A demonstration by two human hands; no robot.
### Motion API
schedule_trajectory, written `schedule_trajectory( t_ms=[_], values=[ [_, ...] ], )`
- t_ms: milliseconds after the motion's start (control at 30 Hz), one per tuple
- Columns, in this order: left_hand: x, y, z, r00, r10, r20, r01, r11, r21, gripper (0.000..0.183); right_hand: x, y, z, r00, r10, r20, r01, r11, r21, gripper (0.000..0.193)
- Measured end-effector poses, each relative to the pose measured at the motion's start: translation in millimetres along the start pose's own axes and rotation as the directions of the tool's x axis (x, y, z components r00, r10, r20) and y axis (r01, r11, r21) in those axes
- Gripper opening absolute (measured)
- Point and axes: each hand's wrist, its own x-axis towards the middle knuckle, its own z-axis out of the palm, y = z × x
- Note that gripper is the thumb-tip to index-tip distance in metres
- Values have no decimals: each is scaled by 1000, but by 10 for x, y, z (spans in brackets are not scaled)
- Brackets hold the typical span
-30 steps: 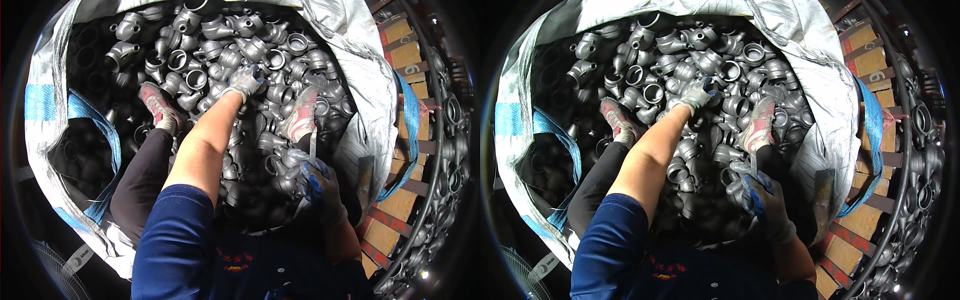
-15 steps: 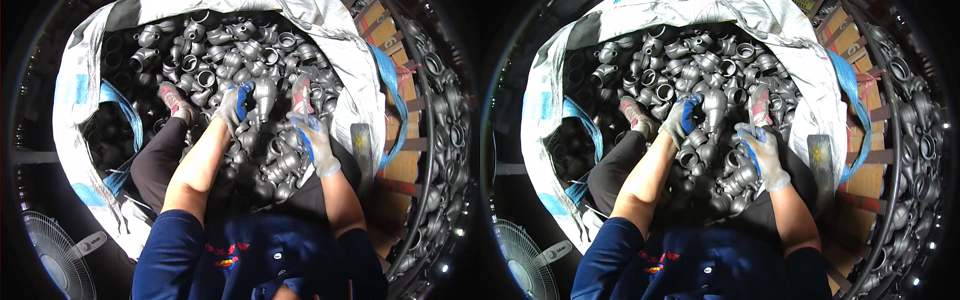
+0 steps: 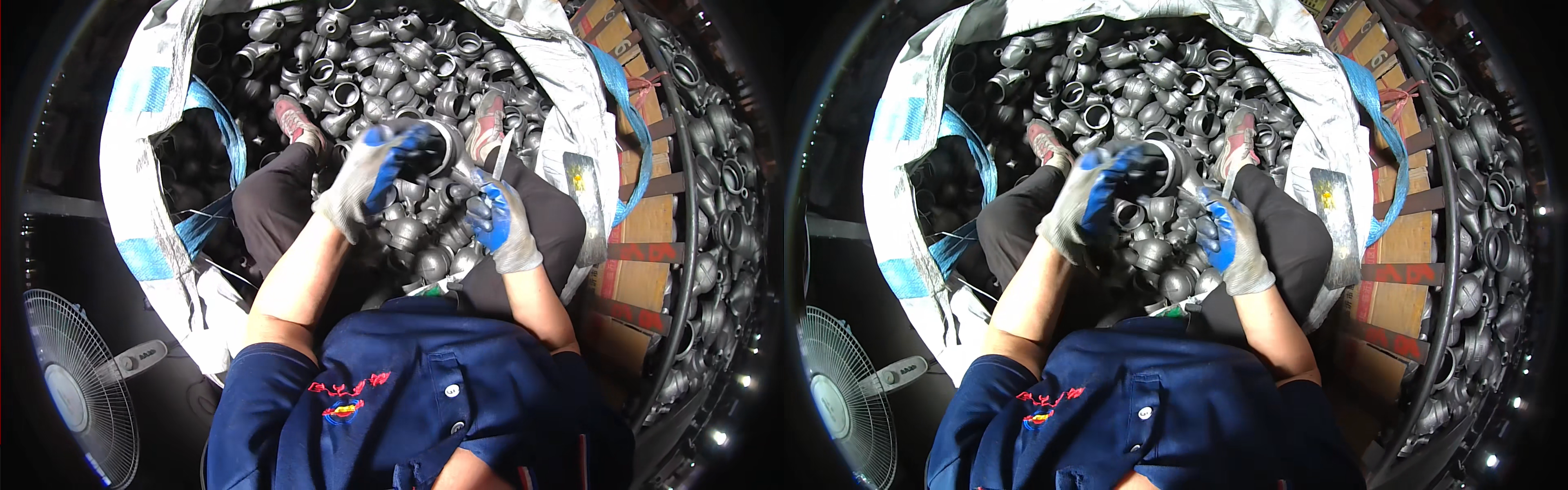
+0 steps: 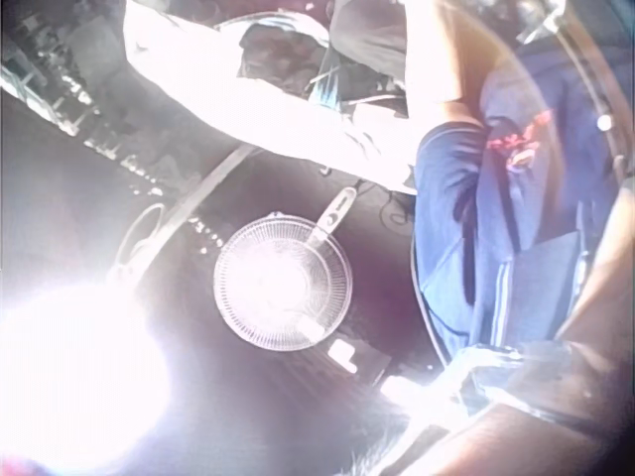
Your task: Manually deburring metal pipe fittings using a small scraping tool while sitting at a large storage bag.
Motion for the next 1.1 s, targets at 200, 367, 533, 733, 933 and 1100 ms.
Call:
schedule_trajectory(
  t_ms=[200, 367, 533, 733, 933, 1100],
  values=[
    [-174, -460, -72, 783, -575, -238, 216, 610, -762, 33, -174, -12, 134, 969, 231, 90, -240, 964, 115, 21],
    [-301, -711, 144, 969, -190, -161, 159, 970, -186, 34, -302, 71, 346, 998, 47, 31, -41, 983, -178, 32],
    [-310, -668, 226, 891, -449, 66, 316, 509, -801, 31, -330, 74, 527, 991, -129, 34, 129, 862, -490, 34],
    [-272, -560, 290, 811, -547, 206, 304, 95, -948, 32, -347, 62, 546, 966, -259, -2, 223, 834, -505, 25],
    [-296, -540, 320, 785, -591, 187, 327, 139, -935, 38, -297, 52, 520, 933, -358, 32, 318, 782, -536, 20],
    [-324, -520, 288, 783, -600, 166, 370, 234, -899, 41, -318, -4, 504, 931, -364, 17, 320, 795, -516, 23]
  ],
)
